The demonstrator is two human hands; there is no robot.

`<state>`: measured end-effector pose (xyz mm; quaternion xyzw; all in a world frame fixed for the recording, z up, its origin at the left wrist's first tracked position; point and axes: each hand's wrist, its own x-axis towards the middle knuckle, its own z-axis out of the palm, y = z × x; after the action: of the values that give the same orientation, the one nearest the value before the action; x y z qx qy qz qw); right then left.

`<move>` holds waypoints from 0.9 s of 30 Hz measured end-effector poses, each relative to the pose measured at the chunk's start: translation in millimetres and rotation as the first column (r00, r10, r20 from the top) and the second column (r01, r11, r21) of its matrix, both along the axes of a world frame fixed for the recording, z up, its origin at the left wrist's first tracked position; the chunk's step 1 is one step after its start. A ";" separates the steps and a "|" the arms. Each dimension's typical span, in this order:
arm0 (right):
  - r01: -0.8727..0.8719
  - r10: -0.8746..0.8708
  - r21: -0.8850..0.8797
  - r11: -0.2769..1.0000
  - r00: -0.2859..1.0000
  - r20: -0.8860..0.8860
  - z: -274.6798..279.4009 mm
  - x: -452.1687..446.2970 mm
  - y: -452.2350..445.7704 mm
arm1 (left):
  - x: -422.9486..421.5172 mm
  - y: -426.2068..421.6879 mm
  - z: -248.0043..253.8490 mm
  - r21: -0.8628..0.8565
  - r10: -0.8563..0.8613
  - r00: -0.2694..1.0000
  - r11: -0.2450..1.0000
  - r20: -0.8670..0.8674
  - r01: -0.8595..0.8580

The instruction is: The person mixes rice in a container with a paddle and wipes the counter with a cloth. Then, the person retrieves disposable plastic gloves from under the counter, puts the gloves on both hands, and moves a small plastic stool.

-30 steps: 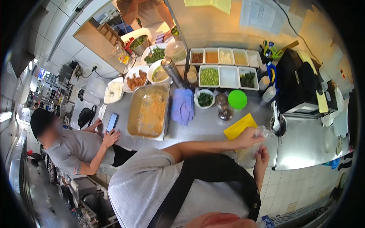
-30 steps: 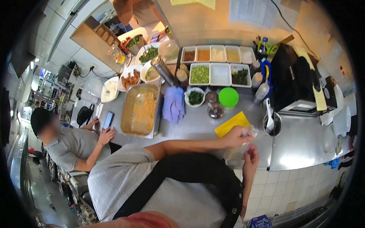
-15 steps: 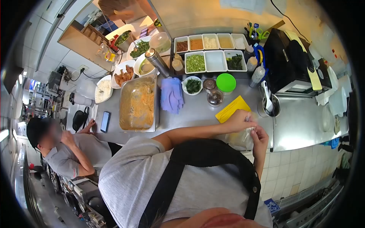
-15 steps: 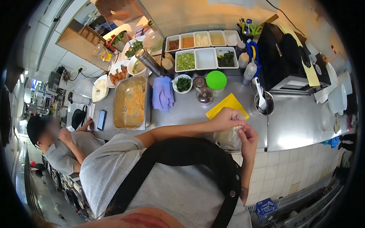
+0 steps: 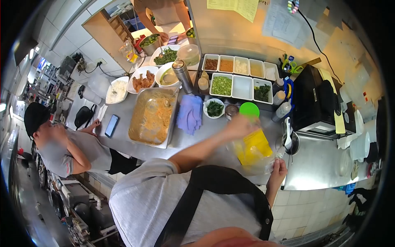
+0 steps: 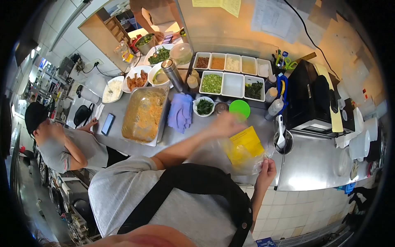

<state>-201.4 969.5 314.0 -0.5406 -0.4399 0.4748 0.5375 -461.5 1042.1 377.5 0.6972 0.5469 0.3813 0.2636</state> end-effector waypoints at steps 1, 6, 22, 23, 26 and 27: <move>0.025 -0.025 0.005 1.000 1.000 0.017 4.7 -0.1 -1.3 | -27.6 2.6 49.7 -0.200 0.136 0.982 0.967 -0.130 -0.160; -0.007 0.007 0.000 1.000 0.987 0.161 7.9 3.8 0.1 | -147.3 36.4 112.0 0.220 0.774 0.525 0.615 -0.353 -0.758; 0.641 -0.530 0.096 0.761 0.700 -0.479 89.4 37.5 7.0 | 92.5 -59.2 -24.0 -0.517 -0.285 0.810 0.651 0.513 0.556; 0.685 -0.543 0.074 0.725 0.634 -0.551 86.1 40.7 -1.0 | 99.9 -60.6 -27.9 -0.565 -0.199 0.809 0.625 0.553 0.539; 0.758 -0.597 0.009 0.652 0.521 -0.610 80.8 55.3 -32.0 | 124.4 -66.6 -48.5 -0.607 -0.018 0.764 0.595 0.645 0.527; 0.784 -0.627 -0.005 0.620 0.492 -0.604 81.2 62.6 -41.5 | 131.8 -69.4 -61.0 -0.552 -0.056 0.726 0.610 0.686 0.568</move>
<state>-138.9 928.0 395.2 -0.4330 -0.0618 0.2779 0.8552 -329.7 972.7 316.5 0.4585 0.3969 0.2750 0.7460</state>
